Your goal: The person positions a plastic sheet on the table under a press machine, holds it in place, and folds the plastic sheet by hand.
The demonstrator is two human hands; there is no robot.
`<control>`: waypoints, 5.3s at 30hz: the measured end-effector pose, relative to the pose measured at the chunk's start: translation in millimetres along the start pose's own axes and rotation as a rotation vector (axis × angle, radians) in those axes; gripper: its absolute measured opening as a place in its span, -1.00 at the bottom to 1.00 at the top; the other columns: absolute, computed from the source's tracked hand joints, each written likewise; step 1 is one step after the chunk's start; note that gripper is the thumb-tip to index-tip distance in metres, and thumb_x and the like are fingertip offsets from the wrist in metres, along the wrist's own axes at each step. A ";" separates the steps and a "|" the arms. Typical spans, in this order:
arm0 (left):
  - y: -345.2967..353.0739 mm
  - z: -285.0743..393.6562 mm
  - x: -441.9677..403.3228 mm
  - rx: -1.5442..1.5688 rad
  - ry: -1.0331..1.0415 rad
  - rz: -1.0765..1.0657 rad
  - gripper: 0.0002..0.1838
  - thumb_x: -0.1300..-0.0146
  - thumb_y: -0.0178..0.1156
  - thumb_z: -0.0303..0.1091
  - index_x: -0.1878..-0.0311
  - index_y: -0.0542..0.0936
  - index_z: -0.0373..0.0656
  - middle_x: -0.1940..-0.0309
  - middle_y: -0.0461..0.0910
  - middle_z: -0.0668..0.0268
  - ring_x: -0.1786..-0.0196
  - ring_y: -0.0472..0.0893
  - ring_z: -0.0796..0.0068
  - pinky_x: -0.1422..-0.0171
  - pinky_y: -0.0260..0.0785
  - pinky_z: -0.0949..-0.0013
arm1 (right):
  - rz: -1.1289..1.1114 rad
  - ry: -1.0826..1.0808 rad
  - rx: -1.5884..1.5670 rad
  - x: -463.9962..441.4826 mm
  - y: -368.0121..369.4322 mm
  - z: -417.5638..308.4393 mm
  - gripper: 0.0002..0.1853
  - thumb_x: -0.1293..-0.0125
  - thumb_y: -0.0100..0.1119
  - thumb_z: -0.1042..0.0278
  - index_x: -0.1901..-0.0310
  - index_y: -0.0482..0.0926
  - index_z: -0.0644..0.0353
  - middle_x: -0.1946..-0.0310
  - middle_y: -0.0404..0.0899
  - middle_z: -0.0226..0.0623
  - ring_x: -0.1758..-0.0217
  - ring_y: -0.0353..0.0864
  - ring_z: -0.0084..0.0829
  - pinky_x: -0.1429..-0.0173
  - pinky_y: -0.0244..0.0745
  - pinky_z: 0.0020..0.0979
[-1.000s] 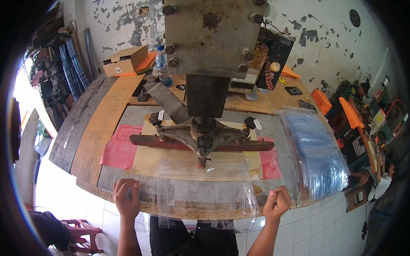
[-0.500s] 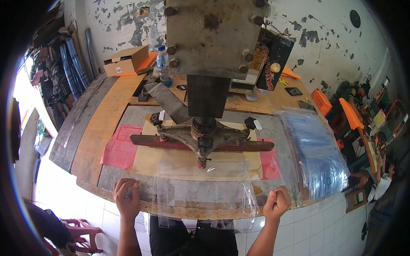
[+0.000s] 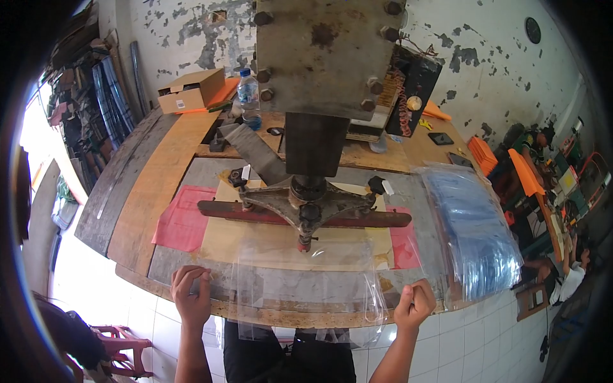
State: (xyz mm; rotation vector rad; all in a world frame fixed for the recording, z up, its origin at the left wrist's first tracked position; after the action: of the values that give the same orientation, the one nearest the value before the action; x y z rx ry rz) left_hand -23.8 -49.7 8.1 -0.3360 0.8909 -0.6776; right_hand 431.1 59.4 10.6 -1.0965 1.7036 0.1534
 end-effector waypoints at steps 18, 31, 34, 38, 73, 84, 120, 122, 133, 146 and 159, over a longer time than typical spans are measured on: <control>-0.2 0.1 -0.5 -0.008 0.010 0.004 -0.94 -0.23 0.37 -0.53 0.24 0.75 -0.17 0.22 0.72 0.27 0.10 0.66 0.22 -0.16 0.40 0.18 | 0.006 -0.017 -0.003 1.0 0.4 0.3 -0.47 -0.62 0.09 0.17 0.52 0.36 0.36 0.58 0.34 -0.22 0.59 0.32 -0.33 0.47 0.10 -0.26; -0.8 -0.8 0.2 0.009 0.014 -0.010 -0.93 -0.24 0.36 -0.52 0.22 0.76 -0.21 0.20 0.74 0.22 0.06 0.66 0.17 -0.15 0.44 0.17 | -0.046 -0.022 0.019 3.2 1.7 2.0 -0.57 -0.50 0.22 0.29 0.53 0.40 0.33 0.54 0.43 -0.14 0.51 0.44 -0.15 0.41 0.22 -0.19; -0.4 -0.6 0.1 0.009 0.017 -0.030 -0.92 -0.23 0.38 -0.50 0.21 0.77 -0.19 0.20 0.74 0.23 0.04 0.66 0.16 -0.19 0.43 0.15 | -0.131 -0.022 -0.014 -1.9 9.7 -3.0 -0.63 -0.45 0.25 0.37 0.52 0.43 0.33 0.52 0.45 -0.13 0.49 0.47 -0.14 0.38 0.24 -0.18; 4.9 8.9 -6.1 -0.047 0.080 -0.181 -0.84 -0.24 0.39 -0.44 0.12 0.77 -0.16 0.11 0.73 0.23 -0.04 0.65 0.12 -0.26 0.40 0.13 | -0.288 -0.028 -0.026 -6.9 18.0 -6.0 -0.71 -0.44 0.26 0.40 0.44 0.48 0.33 0.45 0.52 -0.13 0.41 0.54 -0.15 0.33 0.35 -0.19; 87.3 14.1 -79.5 0.147 0.430 -0.608 -0.74 -0.34 0.40 -0.20 0.03 0.80 -0.15 -0.07 0.77 0.24 -0.16 0.70 0.22 -0.32 0.52 0.13 | -0.704 0.086 -0.061 -74.1 107.5 17.7 -0.87 -0.32 0.43 0.44 0.18 0.73 0.30 0.21 0.66 -0.18 0.23 0.73 -0.19 0.14 0.61 -0.27; 90.6 -8.3 -80.7 0.068 0.072 -0.565 -0.75 -0.31 0.41 -0.18 0.20 0.74 -0.21 0.36 0.72 0.22 0.32 0.73 0.20 0.16 0.58 0.17 | -0.656 0.198 -0.097 -63.6 112.4 41.4 -0.89 -0.32 0.42 0.49 0.20 0.73 0.33 0.34 0.63 -0.28 0.35 0.61 -0.44 0.23 0.47 -0.40; 85.3 -8.7 -79.2 0.130 -0.004 -0.656 -0.58 -0.22 0.52 -0.09 0.04 0.70 -0.21 0.41 0.69 0.28 0.38 0.69 0.33 0.18 0.56 0.27 | -0.821 0.211 -0.504 -62.8 109.2 26.1 -0.94 -0.18 0.18 0.52 0.35 0.51 0.28 0.37 0.49 -0.39 0.29 0.44 -0.53 0.23 0.29 -0.46; 83.2 -9.0 -80.4 0.130 -0.005 -0.684 -0.50 -0.19 0.54 -0.07 -0.06 0.69 -0.22 0.30 0.70 0.25 0.29 0.70 0.33 0.12 0.56 0.26 | -0.827 0.180 -0.504 -62.9 107.4 24.7 -0.94 -0.21 0.18 0.51 0.34 0.51 0.28 0.35 0.49 -0.38 0.28 0.45 -0.51 0.19 0.32 -0.45; 40.0 15.5 -29.2 0.014 0.305 -0.365 -0.47 -0.23 0.53 -0.19 -0.16 0.65 -0.32 -0.11 0.65 0.14 -0.05 0.66 0.17 -0.20 0.52 0.24 | -0.544 0.310 -0.625 -16.6 56.7 -3.7 -0.98 -0.44 0.11 0.51 0.17 0.50 0.23 0.20 0.52 -0.33 0.15 0.47 -0.50 -0.02 0.39 -0.44; 44.6 -10.0 6.1 0.866 -0.467 -0.306 -0.80 -0.55 0.27 -0.40 -0.05 0.53 -0.32 0.31 0.77 0.26 0.31 0.67 0.66 0.29 0.52 0.50 | -0.425 0.586 -0.806 20.4 58.1 -14.7 -0.64 -0.54 0.18 0.38 -0.27 0.53 0.32 0.04 0.66 -0.33 0.04 0.61 -0.57 -0.06 0.52 -0.49; 43.0 -10.3 6.2 0.827 -0.484 -0.321 -0.71 -0.55 0.26 -0.42 -0.22 0.50 -0.31 0.31 0.77 0.25 0.28 0.71 0.64 0.30 0.59 0.49 | -0.490 0.571 -0.710 29.9 60.1 -8.2 -0.60 -0.48 0.37 0.39 -0.24 0.56 0.39 0.17 0.74 -0.31 0.13 0.67 -0.61 -0.02 0.53 -0.54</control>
State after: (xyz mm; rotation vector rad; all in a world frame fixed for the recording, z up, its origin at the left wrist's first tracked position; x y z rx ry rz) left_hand -12.1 -21.7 -24.7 0.1118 0.0497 -1.1372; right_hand 381.4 71.4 -33.6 -2.2231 1.8499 0.1421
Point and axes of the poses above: each hand's wrist, its own x-axis away from the middle knuckle, its own y-axis out of the palm, z = x × y, the point moved 7 cm from there along -x, towards the middle knuckle
